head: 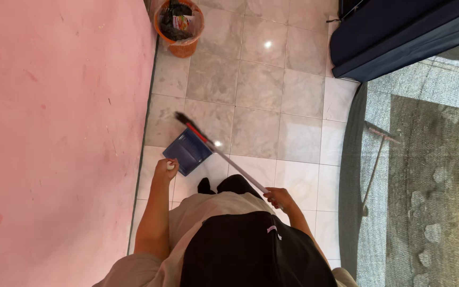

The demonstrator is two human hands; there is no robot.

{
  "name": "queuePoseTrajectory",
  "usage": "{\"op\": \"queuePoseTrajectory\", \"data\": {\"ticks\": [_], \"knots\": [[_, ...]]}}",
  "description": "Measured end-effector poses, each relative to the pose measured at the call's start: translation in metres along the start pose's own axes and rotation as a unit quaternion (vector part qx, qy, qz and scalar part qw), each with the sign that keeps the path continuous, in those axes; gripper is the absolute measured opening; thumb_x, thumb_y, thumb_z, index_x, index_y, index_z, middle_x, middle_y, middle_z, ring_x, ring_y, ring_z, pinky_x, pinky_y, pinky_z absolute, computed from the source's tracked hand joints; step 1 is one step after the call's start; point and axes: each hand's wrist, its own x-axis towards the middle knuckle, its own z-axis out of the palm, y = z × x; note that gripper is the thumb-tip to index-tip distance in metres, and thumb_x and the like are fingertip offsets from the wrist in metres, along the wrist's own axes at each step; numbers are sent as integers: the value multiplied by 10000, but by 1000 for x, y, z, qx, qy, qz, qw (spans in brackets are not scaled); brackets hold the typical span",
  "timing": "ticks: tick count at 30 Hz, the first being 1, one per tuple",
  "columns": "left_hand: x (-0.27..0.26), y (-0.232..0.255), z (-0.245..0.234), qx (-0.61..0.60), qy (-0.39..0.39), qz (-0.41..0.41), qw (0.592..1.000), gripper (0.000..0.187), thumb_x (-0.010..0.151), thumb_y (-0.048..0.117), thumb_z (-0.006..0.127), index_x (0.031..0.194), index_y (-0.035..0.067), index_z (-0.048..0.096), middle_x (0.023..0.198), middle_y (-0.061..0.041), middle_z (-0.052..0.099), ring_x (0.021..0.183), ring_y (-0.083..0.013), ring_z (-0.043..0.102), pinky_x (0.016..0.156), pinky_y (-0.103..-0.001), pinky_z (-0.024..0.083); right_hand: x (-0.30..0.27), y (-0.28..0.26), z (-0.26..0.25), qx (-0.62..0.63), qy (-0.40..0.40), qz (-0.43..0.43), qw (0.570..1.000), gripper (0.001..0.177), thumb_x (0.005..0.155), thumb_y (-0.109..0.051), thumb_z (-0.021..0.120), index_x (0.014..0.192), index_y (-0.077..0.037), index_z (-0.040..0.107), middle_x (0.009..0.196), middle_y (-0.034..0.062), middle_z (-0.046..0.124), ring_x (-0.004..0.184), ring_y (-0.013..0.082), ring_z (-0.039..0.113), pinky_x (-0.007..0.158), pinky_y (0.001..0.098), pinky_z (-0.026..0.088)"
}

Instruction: The person sweeps the tiled floor using a broom and collects the debris into a dustpan by hand.

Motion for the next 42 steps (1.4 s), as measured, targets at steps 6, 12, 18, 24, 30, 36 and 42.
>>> {"op": "queuePoseTrajectory", "data": {"ticks": [6, 12, 18, 24, 30, 36, 42], "knots": [[-52, -32, 93, 24, -88, 4, 996, 196, 854, -132, 504, 1027, -70, 438, 923, -146, 500, 705, -161, 488, 569, -231, 432, 25, -42, -9, 43, 147, -32, 988, 526, 815, -78, 739, 1323, 3, 628, 691, 112, 606, 475, 164, 494, 416, 337, 379], [-54, -43, 159, 82, -167, 0, 983, 186, 866, -87, 523, 1049, -97, 489, 898, -129, 528, 727, -149, 511, 590, -223, 448, 103, -80, -34, -185, 247, 20, 951, 216, 893, -149, 632, 925, 47, 719, 708, 145, 684, 638, 247, 681, 587, 368, 532], [-73, -57, 259, 163, -228, 25, 960, 144, 897, -81, 543, 1039, -83, 521, 869, -100, 519, 719, -135, 499, 611, -238, 454, 189, -73, -104, 326, 179, 30, 928, 119, 909, -75, 537, 829, -4, 589, 698, 107, 533, 567, 186, 542, 471, 308, 404], [-28, -66, 332, 318, -214, 136, 913, 135, 905, -53, 593, 1032, -32, 552, 789, -85, 550, 694, -147, 540, 600, -261, 442, 187, -111, -89, 308, 176, 43, 934, 78, 927, -34, 570, 877, 25, 557, 726, 104, 528, 559, 187, 509, 467, 313, 358], [55, -69, 359, 528, -85, 377, 756, 284, 814, -41, 580, 1087, -47, 501, 844, -131, 608, 646, -217, 601, 504, -352, 471, 145, -137, -52, 188, 171, -23, 967, 96, 923, -56, 575, 871, 24, 566, 726, 103, 539, 568, 191, 517, 480, 319, 373], [73, -63, 356, 687, 96, 488, 530, 553, 824, 50, 615, 1328, 4, 392, 1109, -250, 653, 986, -419, 660, 855, -495, 520, 130, -124, -36, 124, 177, -64, 974, 119, 918, -83, 582, 864, 23, 576, 726, 101, 553, 579, 195, 527, 495, 326, 392], [67, -61, 328, 697, 54, 516, 495, 595, 856, 63, 583, 1399, 8, 348, 1152, -290, 658, 1058, -458, 653, 941, -525, 496, 121, -121, -21, 102, 179, -75, 976, 143, 914, -109, 589, 856, 22, 587, 725, 99, 567, 590, 199, 536, 511, 333, 410]]}}
